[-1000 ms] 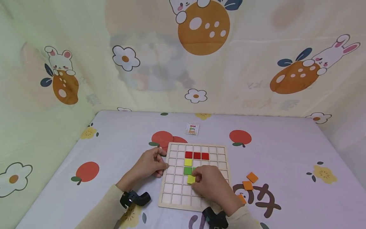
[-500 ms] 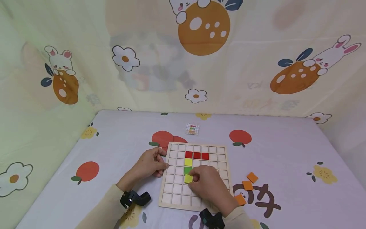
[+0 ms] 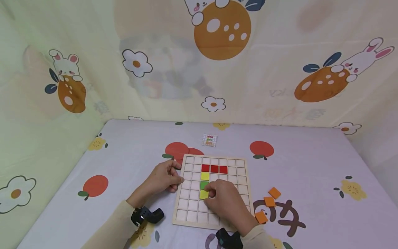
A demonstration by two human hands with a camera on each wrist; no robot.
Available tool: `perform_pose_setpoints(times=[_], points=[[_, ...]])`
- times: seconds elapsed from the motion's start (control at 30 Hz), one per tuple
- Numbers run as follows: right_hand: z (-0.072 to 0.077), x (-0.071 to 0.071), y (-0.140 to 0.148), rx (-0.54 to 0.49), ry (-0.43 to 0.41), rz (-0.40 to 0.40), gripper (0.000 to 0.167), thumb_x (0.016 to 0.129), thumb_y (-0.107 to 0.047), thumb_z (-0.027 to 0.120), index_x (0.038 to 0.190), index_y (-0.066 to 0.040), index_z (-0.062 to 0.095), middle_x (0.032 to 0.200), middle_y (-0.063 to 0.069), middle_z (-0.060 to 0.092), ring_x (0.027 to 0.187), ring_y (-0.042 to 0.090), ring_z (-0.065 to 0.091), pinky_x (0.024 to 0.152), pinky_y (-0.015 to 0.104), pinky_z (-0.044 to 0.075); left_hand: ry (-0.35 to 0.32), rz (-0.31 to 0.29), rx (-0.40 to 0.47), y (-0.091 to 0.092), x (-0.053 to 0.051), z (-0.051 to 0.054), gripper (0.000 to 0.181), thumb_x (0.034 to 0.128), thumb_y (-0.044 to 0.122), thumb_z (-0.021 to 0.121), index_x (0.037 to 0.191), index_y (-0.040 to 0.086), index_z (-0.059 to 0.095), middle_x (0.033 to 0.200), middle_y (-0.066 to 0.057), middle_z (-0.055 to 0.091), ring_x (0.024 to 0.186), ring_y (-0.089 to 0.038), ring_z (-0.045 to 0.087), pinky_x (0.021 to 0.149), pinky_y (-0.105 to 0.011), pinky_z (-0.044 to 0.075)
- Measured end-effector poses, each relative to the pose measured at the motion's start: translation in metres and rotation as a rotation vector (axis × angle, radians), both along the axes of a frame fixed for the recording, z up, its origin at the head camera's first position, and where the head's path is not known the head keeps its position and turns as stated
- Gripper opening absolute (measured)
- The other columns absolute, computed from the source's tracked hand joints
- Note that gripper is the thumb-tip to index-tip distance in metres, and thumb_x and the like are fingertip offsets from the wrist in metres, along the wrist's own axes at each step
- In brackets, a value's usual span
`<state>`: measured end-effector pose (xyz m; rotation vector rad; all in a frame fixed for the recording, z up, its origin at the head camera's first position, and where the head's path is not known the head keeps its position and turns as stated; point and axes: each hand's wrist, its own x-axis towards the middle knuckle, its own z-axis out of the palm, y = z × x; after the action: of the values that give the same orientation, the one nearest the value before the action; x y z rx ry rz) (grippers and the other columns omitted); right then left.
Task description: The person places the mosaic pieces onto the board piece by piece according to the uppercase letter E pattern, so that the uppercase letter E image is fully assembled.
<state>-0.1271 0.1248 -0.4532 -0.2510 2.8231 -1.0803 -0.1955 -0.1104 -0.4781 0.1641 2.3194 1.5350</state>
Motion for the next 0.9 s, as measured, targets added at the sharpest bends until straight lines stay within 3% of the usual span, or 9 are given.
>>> perform_pose_setpoints(times=[0.9], points=[[-0.0006, 0.0009, 0.0007, -0.029, -0.042, -0.014, 0.02, 0.076, -0.005, 0.088, 0.09, -0.015, 0.077, 0.077, -0.006, 0.059, 0.074, 0.012, 0.052, 0.065, 0.025, 0.044, -0.01, -0.012, 0.007, -0.0005, -0.0009, 0.0002, 0.038, 0.0908, 0.006, 0.079, 0.122, 0.003, 0.057, 0.078, -0.007, 0.066, 0.053, -0.013, 0.063, 0.052, -0.025, 0.059]])
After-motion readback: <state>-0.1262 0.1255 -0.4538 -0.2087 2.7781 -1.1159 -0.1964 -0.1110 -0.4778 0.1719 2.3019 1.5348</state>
